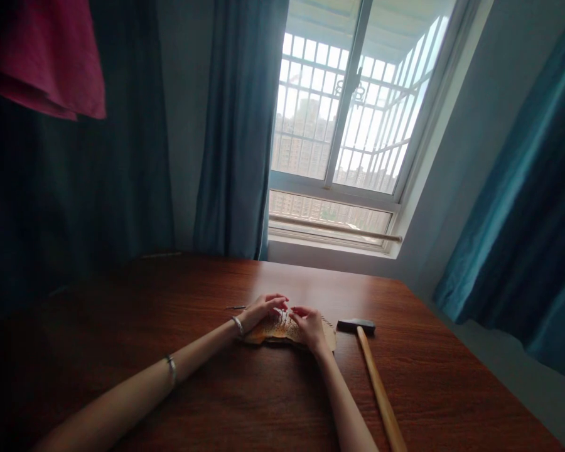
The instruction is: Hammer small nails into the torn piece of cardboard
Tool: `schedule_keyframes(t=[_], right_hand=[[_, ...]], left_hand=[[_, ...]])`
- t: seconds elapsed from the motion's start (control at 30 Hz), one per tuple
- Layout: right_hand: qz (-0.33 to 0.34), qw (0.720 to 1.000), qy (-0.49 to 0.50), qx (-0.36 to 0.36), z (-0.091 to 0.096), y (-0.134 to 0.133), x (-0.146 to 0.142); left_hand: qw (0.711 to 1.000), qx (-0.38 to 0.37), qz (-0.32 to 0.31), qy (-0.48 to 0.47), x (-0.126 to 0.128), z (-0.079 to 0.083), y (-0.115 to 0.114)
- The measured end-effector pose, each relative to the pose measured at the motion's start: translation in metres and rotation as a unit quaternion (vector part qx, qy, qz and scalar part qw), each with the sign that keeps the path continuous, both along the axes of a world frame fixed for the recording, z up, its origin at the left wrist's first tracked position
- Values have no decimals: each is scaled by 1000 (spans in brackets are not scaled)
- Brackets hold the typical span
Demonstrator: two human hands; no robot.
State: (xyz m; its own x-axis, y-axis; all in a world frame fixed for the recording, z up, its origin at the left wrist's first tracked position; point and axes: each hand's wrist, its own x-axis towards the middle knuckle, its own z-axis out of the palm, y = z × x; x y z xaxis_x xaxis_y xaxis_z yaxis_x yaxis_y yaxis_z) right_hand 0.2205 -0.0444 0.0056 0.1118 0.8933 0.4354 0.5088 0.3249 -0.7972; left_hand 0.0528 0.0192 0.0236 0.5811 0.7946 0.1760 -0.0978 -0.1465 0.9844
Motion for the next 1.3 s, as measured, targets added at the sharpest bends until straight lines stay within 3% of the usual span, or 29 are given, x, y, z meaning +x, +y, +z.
schedule_keyframes(t=[0.37,0.6,0.87,1.3], right_hand=[[21,1000,-15,11,-1,-2,-2],[26,999,-34,3,-1,-3,-2],[23,997,-80,-1,-2,-4,2],[10,993,-118,-3,-3,-7,-2]], left_hand=[[998,50,-24,28,-1,7,-12],[998,51,-28,20,0,-1,-9],[986,149,-4,76,0,-2,-8],[964,228,47,132,10,-14,-5]])
